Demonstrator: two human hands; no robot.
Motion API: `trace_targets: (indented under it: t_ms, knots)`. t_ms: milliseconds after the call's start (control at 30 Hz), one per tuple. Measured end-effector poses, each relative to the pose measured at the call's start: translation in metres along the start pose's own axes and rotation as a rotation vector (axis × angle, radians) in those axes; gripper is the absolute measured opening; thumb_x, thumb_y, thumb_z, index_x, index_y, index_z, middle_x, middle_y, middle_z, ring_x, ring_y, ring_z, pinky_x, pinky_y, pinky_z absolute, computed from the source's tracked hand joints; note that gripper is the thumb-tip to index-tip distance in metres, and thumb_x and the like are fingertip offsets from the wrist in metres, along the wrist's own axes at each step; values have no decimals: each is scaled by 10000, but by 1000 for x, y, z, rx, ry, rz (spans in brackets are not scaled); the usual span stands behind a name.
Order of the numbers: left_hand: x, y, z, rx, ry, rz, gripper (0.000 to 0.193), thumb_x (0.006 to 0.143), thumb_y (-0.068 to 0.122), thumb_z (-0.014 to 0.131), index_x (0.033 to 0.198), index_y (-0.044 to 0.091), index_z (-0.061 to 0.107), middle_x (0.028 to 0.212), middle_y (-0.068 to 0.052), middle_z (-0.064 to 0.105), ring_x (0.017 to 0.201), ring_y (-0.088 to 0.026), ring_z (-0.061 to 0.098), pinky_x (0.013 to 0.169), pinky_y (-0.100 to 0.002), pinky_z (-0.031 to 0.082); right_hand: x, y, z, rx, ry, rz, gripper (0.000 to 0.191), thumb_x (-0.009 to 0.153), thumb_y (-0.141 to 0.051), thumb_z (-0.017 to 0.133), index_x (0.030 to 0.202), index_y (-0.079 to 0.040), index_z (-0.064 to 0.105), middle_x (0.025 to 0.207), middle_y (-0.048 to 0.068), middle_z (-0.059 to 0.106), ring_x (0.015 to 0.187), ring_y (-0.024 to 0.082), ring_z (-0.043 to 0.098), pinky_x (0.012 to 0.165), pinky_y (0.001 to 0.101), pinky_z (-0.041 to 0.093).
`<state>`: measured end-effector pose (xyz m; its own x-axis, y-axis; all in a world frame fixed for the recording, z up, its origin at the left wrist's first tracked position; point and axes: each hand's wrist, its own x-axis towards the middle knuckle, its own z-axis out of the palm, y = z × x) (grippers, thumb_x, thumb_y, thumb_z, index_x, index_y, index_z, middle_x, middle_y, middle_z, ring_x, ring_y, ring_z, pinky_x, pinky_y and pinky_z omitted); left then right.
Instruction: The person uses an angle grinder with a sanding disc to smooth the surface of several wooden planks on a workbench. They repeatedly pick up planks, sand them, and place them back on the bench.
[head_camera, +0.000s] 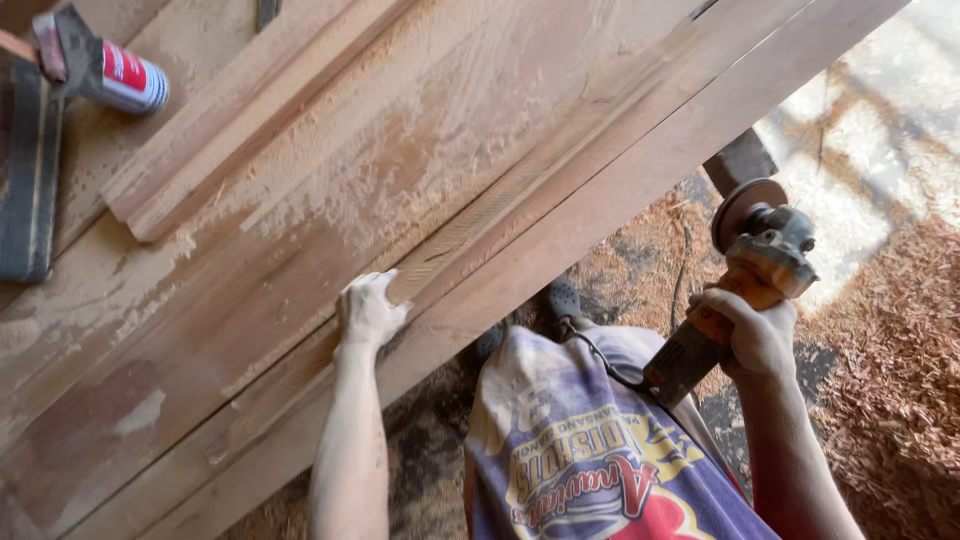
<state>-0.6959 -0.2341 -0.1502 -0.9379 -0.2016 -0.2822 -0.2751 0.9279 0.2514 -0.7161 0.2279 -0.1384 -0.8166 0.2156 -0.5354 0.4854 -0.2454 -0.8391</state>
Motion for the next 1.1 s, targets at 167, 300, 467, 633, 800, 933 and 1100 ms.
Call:
trace_targets:
  t_ms: [167, 300, 467, 633, 800, 933, 1100]
  knots:
    - [-14, 0, 26, -15, -69, -70, 635, 712, 276, 912, 1292, 143, 693, 1240, -105, 709, 1140, -261, 663, 1017, -416, 518, 4, 4, 15, 8, 12, 39, 416, 846, -6, 673, 1243, 23, 552, 985, 145, 667, 838, 255, 731, 726, 401, 633]
    - [-15, -11, 36, -41, -80, -38, 645, 691, 257, 918, 1283, 133, 693, 1206, -90, 728, 1134, -273, 664, 1027, -411, 507, 4, 12, 23, -66, -29, 64, 406, 847, -10, 670, 1232, 42, 550, 972, 160, 659, 823, 265, 707, 704, 412, 621]
    - [-23, -14, 60, -155, 86, -91, 595, 707, 294, 929, 1235, 135, 708, 1210, -99, 731, 1130, -279, 672, 995, -416, 519, -10, 30, 40, -118, -167, 20, 330, 882, 20, 671, 1187, 66, 552, 962, 153, 655, 849, 276, 702, 740, 394, 609]
    - [-64, -59, 79, -112, 347, -129, 715, 645, 245, 957, 1284, 147, 652, 1215, -100, 729, 1161, -290, 648, 1057, -549, 458, -40, 56, 83, -173, -280, -62, 298, 929, 73, 636, 1214, 39, 558, 991, 130, 650, 871, 281, 697, 767, 386, 597]
    - [-171, -191, 72, -71, 630, -206, 932, 531, 308, 1001, 1359, 141, 605, 1265, -134, 681, 1245, -338, 560, 1089, -577, 404, -94, 98, 138, -267, -528, -186, 360, 952, 118, 567, 1294, 11, 527, 1009, 120, 618, 883, 263, 696, 815, 375, 622]
    - [-275, -308, 73, -308, 804, -381, 986, 582, 331, 1013, 1421, 132, 535, 1391, -114, 615, 1319, -292, 560, 1171, -524, 399, -175, 151, 202, -374, -654, -290, 308, 988, 163, 541, 1266, 38, 500, 1026, 123, 584, 854, 231, 672, 788, 344, 611]
    - [-299, -380, 86, -614, 625, -212, 1055, 606, 283, 1018, 1471, 29, 470, 1464, -178, 567, 1365, -377, 513, 1173, -508, 377, -286, 211, 300, -442, -820, -227, 423, 881, 105, 644, 1254, -21, 490, 938, 89, 588, 698, 140, 619, 554, 277, 518]
